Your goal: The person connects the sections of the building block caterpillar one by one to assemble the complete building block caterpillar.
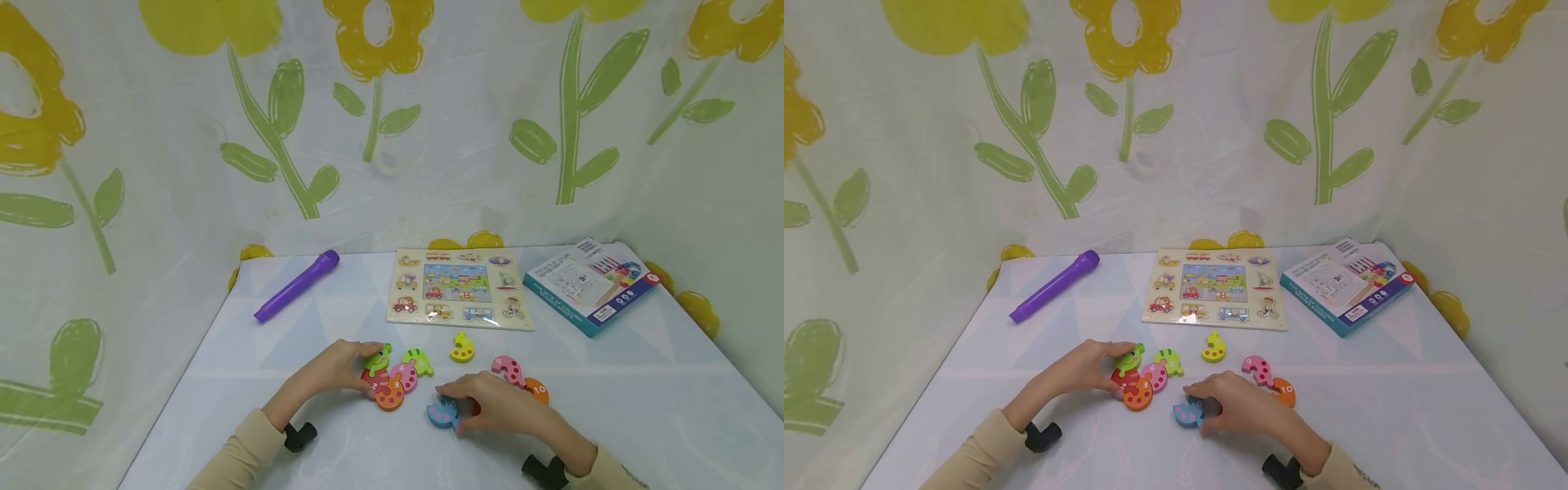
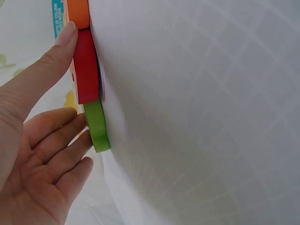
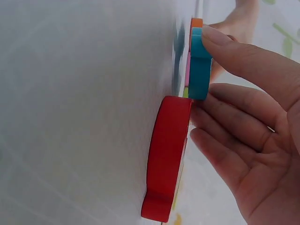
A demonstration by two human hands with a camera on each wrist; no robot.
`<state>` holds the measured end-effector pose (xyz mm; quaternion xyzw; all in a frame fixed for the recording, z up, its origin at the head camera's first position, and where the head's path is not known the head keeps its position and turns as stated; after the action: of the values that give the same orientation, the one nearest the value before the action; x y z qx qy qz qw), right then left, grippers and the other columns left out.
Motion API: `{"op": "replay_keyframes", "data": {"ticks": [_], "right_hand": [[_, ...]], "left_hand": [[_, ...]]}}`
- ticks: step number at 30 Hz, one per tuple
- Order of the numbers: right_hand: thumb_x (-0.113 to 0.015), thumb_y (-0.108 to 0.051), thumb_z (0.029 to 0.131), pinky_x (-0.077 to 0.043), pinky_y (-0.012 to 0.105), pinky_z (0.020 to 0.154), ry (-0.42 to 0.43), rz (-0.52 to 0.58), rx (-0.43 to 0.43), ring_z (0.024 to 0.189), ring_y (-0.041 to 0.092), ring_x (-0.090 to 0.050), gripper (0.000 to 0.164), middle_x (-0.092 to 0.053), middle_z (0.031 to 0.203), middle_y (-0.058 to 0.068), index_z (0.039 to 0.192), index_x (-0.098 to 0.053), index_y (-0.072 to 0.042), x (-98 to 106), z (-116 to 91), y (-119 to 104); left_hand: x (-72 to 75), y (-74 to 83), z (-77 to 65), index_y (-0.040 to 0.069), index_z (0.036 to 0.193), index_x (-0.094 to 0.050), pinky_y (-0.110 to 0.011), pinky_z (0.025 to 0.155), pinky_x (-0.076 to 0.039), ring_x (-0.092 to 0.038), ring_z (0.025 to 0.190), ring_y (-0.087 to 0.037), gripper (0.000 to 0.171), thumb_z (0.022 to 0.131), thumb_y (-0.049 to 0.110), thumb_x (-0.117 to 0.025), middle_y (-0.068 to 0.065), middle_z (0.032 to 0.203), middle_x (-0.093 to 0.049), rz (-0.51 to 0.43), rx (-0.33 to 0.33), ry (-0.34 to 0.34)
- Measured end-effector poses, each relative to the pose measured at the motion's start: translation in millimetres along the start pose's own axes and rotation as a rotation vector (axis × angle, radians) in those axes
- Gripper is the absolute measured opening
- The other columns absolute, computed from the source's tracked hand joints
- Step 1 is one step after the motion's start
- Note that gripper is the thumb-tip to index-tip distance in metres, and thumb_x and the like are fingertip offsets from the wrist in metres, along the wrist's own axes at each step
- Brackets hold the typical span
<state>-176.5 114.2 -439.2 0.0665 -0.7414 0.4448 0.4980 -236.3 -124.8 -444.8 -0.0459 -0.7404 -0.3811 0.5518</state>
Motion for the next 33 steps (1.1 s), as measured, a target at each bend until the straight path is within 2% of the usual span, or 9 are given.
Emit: {"op": "replay_keyframes", "data": {"ticks": [8,16,18,22,29,31,33], "right_hand": [[-0.081,-0.027,0.078,-0.045,0.017,0.062,0.01,0.039,-0.01,0.085,0.007,-0.053,0.057,-0.063,0.127,-0.003,0.13,-0.062,-0.012,5,0,-1],[-0.081,-0.024,0.079,-0.045,0.016,0.061,0.004,0.054,0.016,0.085,0.008,-0.054,0.057,-0.062,0.129,-0.001,0.131,-0.061,-0.01,7,0,-4],[-0.08,-0.024,0.079,-0.047,0.018,0.065,-0.003,0.059,0.021,0.089,0.009,-0.054,0.058,-0.061,0.13,-0.002,0.132,-0.061,-0.011,7,0,-4],[-0.079,-0.024,0.08,-0.051,0.02,0.084,-0.018,0.047,0.034,0.105,0.008,-0.058,0.058,-0.06,0.131,-0.004,0.133,-0.06,-0.012,8,1,-3],[-0.078,-0.023,0.082,-0.051,0.023,0.09,-0.03,0.028,0.073,0.112,0.01,-0.059,0.057,-0.059,0.133,-0.002,0.134,-0.058,-0.01,12,6,2],[-0.078,-0.021,0.082,-0.048,0.027,0.097,-0.034,0.032,0.078,0.121,0.012,-0.055,0.057,-0.059,0.133,-0.002,0.134,-0.058,-0.009,13,7,3],[-0.078,-0.02,0.081,-0.047,0.029,0.098,-0.034,0.033,0.089,0.124,0.014,-0.053,0.058,-0.059,0.133,-0.001,0.134,-0.058,-0.008,13,8,3]], "left_hand": [[-0.1,-0.6,-0.3,0.009,0.139,-0.053,-0.038,0.105,-0.041,-0.047,0.13,-0.021,0.083,0.068,0.036,-0.086,-0.004,0.139,-0.053,-0.001,-0.014,0.004],[0.9,-0.2,-0.7,0.01,0.139,-0.052,-0.038,0.105,-0.041,-0.047,0.13,-0.021,0.083,0.068,0.035,-0.087,-0.005,0.139,-0.054,-0.014,-0.019,-0.015],[1.0,-0.5,-0.5,0.01,0.14,-0.052,-0.038,0.106,-0.041,-0.047,0.13,-0.021,0.083,0.068,0.035,-0.087,-0.004,0.139,-0.053,-0.017,-0.02,-0.02],[1.7,-1.5,-0.2,0.011,0.14,-0.052,-0.038,0.106,-0.04,-0.046,0.131,-0.021,0.083,0.068,0.034,-0.086,-0.004,0.14,-0.052,-0.025,-0.027,-0.028],[2.4,-2.9,0.6,0.011,0.14,-0.052,-0.038,0.107,-0.039,-0.044,0.132,-0.021,0.082,0.069,0.033,-0.086,-0.003,0.141,-0.05,-0.038,-0.033,-0.046],[2.7,-2.9,0.6,0.012,0.14,-0.051,-0.038,0.108,-0.038,-0.044,0.132,-0.021,0.082,0.069,0.032,-0.086,-0.003,0.142,-0.05,-0.038,-0.037,-0.053],[3.2,-3.0,0.7,0.011,0.14,-0.051,-0.039,0.107,-0.039,-0.044,0.132,-0.022,0.081,0.069,0.031,-0.086,-0.003,0.142,-0.05,-0.037,-0.044,-0.058]]}}
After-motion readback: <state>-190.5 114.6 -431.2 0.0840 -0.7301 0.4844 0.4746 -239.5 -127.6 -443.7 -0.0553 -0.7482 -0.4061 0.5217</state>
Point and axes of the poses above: each hand's wrist, its own z-axis towards the middle knuckle, its own x-axis out of the back of the hand, y = z × x, the point moved 6 cm from there along z, towards the middle knuckle
